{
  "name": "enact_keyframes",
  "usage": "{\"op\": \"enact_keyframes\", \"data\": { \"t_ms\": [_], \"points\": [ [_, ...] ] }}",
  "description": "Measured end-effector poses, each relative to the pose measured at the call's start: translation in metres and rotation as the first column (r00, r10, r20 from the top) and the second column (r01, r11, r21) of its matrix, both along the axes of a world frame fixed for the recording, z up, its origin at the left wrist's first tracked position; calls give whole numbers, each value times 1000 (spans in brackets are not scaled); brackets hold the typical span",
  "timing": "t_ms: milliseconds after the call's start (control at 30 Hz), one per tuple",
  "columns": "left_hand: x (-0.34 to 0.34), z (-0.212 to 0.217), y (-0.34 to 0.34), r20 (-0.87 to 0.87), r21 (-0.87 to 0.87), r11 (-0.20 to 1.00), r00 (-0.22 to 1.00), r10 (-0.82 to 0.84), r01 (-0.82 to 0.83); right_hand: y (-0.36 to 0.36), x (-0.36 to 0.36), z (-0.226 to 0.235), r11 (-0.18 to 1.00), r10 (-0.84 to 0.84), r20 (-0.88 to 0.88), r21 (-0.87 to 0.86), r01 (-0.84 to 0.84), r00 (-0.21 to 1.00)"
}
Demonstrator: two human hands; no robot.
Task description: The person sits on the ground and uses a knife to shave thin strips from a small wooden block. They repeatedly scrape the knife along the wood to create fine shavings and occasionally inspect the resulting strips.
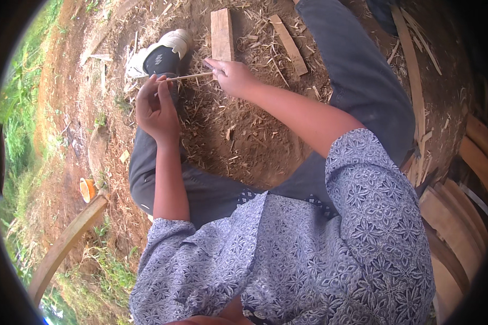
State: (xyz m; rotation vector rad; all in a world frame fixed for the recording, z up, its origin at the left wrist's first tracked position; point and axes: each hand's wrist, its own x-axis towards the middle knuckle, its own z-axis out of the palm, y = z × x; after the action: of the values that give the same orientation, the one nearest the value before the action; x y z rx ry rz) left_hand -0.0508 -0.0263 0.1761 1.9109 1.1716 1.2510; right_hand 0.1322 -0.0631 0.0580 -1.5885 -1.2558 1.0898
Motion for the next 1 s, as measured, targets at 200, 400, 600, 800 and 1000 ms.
{"op": "enact_keyframes", "data": {
  "t_ms": [200, 400, 600, 800, 1000],
  "points": [
    [8, 20, -4, 40, -112, 993, 999, -24, 28, 6, 37, 100, 990, -114, -73, -96, 107, 991],
    [10, 23, -7, 21, -127, 992, 1000, -11, 14, -13, 41, 75, 986, -150, -55, 61, 153, 987],
    [21, 36, -13, -45, -151, 988, 999, 28, -35, 0, 15, 66, 993, -117, -94, -23, 115, 989],
    [30, 33, -24, -136, -144, 984, 987, 83, -103, -23, -24, 74, 968, 29, -111, 251, -1, 993],
    [15, 17, -27, 62, -169, 980, 991, 116, -104, -14, -34, 52, 985, 8, -66, 175, 4, 998]
  ]
}}
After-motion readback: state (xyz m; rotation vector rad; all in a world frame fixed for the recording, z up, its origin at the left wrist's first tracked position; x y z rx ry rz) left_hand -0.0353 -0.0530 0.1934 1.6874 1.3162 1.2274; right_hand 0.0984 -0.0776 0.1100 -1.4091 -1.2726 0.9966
